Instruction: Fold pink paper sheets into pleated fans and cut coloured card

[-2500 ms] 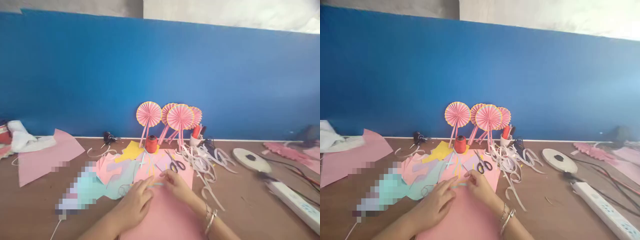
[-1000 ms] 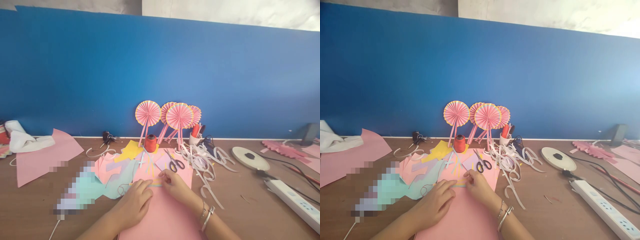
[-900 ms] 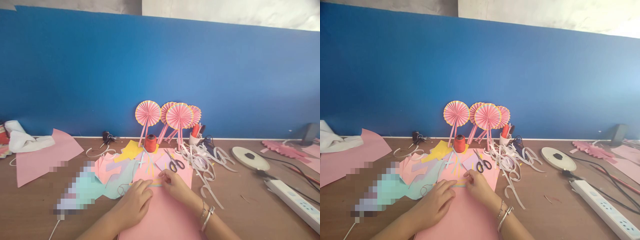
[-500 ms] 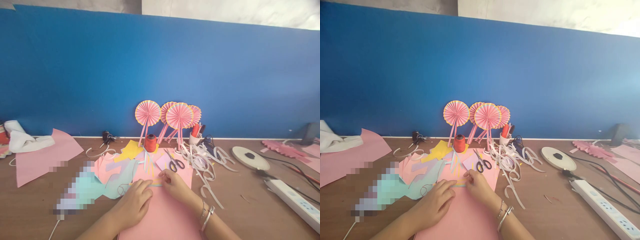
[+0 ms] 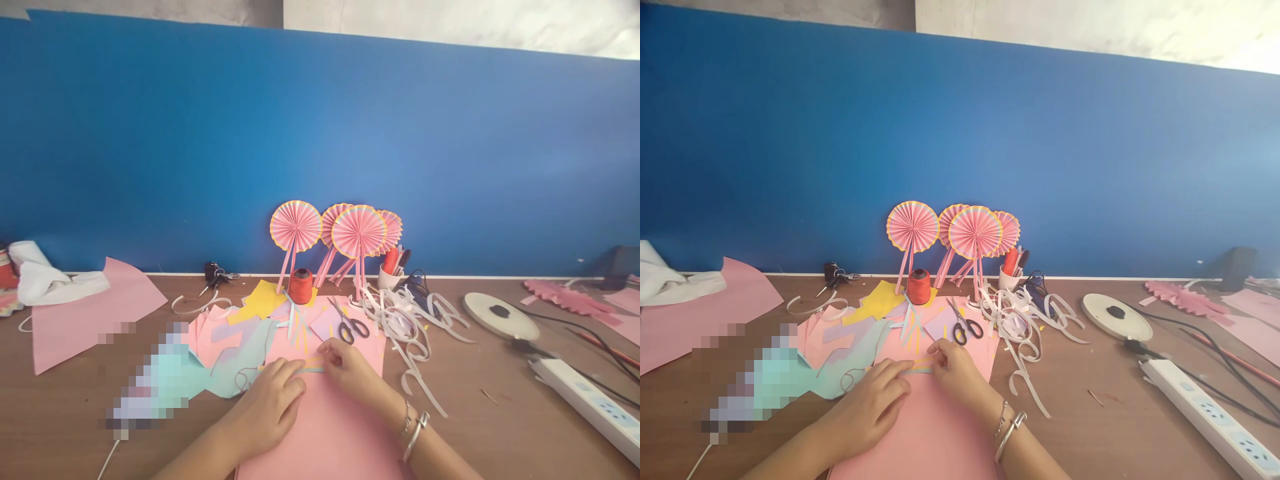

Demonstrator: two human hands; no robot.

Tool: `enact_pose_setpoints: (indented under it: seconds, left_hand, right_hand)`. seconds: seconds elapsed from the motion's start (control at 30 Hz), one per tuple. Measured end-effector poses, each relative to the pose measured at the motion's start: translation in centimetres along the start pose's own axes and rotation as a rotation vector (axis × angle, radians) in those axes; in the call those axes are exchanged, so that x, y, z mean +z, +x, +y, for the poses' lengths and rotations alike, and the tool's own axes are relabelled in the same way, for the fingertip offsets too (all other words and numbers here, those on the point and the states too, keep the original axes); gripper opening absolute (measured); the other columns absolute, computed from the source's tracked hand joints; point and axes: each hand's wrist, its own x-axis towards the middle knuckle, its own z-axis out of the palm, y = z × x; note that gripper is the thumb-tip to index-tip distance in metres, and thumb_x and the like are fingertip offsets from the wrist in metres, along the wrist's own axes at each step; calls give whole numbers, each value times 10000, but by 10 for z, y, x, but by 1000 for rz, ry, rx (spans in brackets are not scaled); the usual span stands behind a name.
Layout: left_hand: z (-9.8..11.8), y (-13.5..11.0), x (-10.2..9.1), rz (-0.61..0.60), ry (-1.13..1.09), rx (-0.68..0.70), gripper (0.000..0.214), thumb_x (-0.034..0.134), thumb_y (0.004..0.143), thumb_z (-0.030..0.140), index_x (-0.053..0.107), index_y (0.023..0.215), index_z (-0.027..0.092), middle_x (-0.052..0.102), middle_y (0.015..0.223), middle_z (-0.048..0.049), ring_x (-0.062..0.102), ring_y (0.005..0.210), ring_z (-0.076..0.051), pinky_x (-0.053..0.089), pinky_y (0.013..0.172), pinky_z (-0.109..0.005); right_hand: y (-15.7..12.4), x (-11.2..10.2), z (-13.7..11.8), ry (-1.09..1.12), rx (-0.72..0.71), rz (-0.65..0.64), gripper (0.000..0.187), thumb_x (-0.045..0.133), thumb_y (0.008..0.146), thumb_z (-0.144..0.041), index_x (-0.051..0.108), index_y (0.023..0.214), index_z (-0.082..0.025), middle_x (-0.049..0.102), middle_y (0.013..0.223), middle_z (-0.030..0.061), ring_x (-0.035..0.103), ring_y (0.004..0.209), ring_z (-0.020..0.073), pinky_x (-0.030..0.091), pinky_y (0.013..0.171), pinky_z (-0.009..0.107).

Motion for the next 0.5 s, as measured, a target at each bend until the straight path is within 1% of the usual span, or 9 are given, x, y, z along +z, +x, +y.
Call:
enact_pose_setpoints:
  seconds: [0.13, 0.33, 0.5]
  left_hand:
    - [-1, -1, 1, 19, -8, 4, 235, 407, 797, 35, 545, 883, 205, 528, 1236, -72, 499, 1008, -219, 462, 848, -383]
    - [0, 0, 0, 3, -1, 1, 218, 401, 809, 49, 546, 876, 198, 529, 1238, -82, 502, 1001, -222, 465, 849, -395]
    - [0, 0, 0, 13, -2, 6, 221, 397, 816, 54, 552, 872, 201, 530, 1236, -82, 503, 994, -220, 469, 839, -392]
  right_hand:
    - [-1, -2, -2, 0, 8, -3, 259, 468, 715, -103, 574, 938, -182, 522, 655, -36, 481, 618, 118, 349, 576, 225]
    - [-1, -4, -8, 31, 19, -35, 260, 469, 711, -99, 566, 938, -177, 520, 653, -37, 482, 620, 118, 358, 585, 227]
    - [0, -3, -5, 26, 12, -23, 263, 465, 706, -91, 565, 935, -174, 518, 651, -39, 479, 617, 116, 354, 581, 225]
